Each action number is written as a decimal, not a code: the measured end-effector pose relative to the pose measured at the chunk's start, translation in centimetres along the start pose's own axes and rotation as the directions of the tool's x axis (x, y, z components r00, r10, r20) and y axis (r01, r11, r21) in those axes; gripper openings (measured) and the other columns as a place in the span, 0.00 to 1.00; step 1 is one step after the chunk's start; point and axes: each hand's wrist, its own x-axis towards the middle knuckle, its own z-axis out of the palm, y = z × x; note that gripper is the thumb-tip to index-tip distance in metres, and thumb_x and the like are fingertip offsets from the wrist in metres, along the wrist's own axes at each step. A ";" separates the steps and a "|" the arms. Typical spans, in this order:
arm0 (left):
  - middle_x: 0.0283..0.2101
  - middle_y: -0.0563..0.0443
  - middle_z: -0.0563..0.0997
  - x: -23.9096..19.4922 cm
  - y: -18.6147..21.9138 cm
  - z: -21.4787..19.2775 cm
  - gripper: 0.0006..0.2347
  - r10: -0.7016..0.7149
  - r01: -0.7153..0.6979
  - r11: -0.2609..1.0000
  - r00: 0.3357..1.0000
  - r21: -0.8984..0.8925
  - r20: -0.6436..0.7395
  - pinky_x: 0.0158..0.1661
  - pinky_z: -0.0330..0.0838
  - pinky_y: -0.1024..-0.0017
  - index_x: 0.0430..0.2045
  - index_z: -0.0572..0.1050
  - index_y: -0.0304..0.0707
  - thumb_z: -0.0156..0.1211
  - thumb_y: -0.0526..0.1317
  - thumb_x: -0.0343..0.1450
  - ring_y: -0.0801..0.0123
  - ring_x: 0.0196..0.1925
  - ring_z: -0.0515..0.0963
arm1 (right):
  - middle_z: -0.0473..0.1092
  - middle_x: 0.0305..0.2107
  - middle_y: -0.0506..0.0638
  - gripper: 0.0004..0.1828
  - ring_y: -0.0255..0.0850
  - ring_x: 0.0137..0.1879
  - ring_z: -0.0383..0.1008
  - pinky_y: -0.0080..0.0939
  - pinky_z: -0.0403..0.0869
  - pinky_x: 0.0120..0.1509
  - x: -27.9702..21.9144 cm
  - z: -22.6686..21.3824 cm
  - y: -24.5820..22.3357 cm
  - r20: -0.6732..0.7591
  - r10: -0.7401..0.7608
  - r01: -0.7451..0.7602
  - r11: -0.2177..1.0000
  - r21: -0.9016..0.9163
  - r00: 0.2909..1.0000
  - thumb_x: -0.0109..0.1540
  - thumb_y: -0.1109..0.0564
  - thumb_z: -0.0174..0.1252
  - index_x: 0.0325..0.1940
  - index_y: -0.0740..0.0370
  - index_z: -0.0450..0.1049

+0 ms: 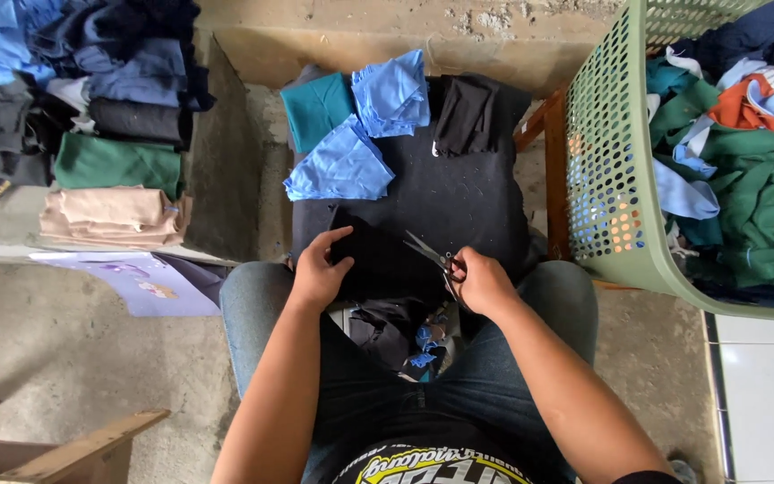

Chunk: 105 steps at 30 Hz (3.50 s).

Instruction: The person sits on the floor and uses scissors to cut a piece of black fabric. They repeatedly fold the fabric, cut it into smaller pieces, and place the cut pieces into a green basket nearby.

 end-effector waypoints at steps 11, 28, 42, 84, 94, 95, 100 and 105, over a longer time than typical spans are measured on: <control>0.45 0.37 0.75 0.2 -1.7 0.0 0.23 0.015 -0.013 0.999 0.999 0.030 -0.052 0.52 0.74 0.50 0.63 0.73 0.49 0.54 0.25 0.73 0.50 0.52 0.78 | 0.77 0.25 0.52 0.20 0.47 0.38 0.79 0.46 0.73 0.43 1.5 -6.4 3.2 -0.011 -0.121 0.121 0.979 0.163 0.993 0.53 0.46 0.70 0.43 0.54 0.74; 0.47 0.52 0.73 3.1 -2.3 3.8 0.20 0.562 -0.110 0.603 0.761 0.790 -0.323 0.42 0.72 0.55 0.49 0.80 0.65 0.69 0.42 0.62 0.52 0.48 0.75 | 0.78 0.32 0.51 0.30 0.49 0.47 0.80 0.49 0.75 0.54 2.5 -8.6 1.3 -0.063 -0.025 0.030 0.996 0.084 0.998 0.42 0.41 0.79 0.43 0.53 0.78; 0.60 0.42 0.60 5.9 0.5 5.5 0.31 0.061 -0.131 0.461 0.991 0.877 0.116 0.43 0.79 0.54 0.71 0.58 0.56 0.53 0.32 0.69 0.42 0.55 0.74 | 0.80 0.29 0.46 0.20 0.45 0.44 0.81 0.47 0.76 0.50 3.0 -8.9 3.1 0.027 0.060 -0.058 0.997 -0.059 0.998 0.49 0.49 0.72 0.43 0.51 0.78; 0.35 0.45 0.80 7.1 2.0 5.8 0.06 0.355 -0.489 0.745 0.867 0.454 0.351 0.36 0.82 0.67 0.39 0.80 0.37 0.58 0.31 0.71 0.55 0.36 0.85 | 0.78 0.34 0.58 0.30 0.52 0.45 0.79 0.49 0.79 0.51 2.7 -12.1 -0.2 0.090 -0.214 0.219 0.975 -0.043 0.973 0.44 0.56 0.74 0.50 0.60 0.77; 0.35 0.45 0.83 7.1 3.5 5.1 0.05 0.336 -0.463 0.767 0.880 0.445 0.337 0.41 0.81 0.68 0.38 0.81 0.35 0.60 0.31 0.72 0.57 0.38 0.85 | 0.77 0.30 0.54 0.29 0.49 0.41 0.78 0.47 0.77 0.47 3.2 -10.6 0.7 0.039 -0.330 0.333 0.938 -0.100 0.943 0.44 0.52 0.75 0.48 0.56 0.78; 0.33 0.44 0.83 7.1 3.5 5.1 0.05 0.343 -0.463 0.774 0.880 0.432 0.330 0.39 0.81 0.68 0.37 0.82 0.35 0.61 0.31 0.72 0.58 0.36 0.84 | 0.77 0.30 0.51 0.29 0.47 0.41 0.78 0.45 0.74 0.50 2.9 -10.6 0.7 0.037 -0.353 0.355 0.926 -0.127 0.935 0.44 0.50 0.75 0.48 0.54 0.78; 0.31 0.45 0.82 7.3 3.2 5.5 0.04 0.339 -0.454 0.787 0.884 0.418 0.323 0.37 0.80 0.69 0.37 0.82 0.37 0.62 0.33 0.72 0.59 0.34 0.83 | 0.77 0.28 0.49 0.27 0.44 0.40 0.79 0.43 0.69 0.55 2.0 -10.3 0.7 0.033 -0.375 0.375 0.911 -0.168 0.926 0.45 0.50 0.74 0.48 0.52 0.77; 0.31 0.45 0.82 7.5 2.7 5.5 0.03 0.373 -0.470 0.787 0.879 0.400 0.298 0.35 0.80 0.70 0.35 0.83 0.37 0.64 0.33 0.71 0.59 0.33 0.84 | 0.76 0.27 0.46 0.26 0.44 0.39 0.79 0.42 0.66 0.53 2.0 -9.6 1.0 0.015 -0.411 0.405 0.891 -0.207 0.912 0.47 0.47 0.75 0.47 0.52 0.76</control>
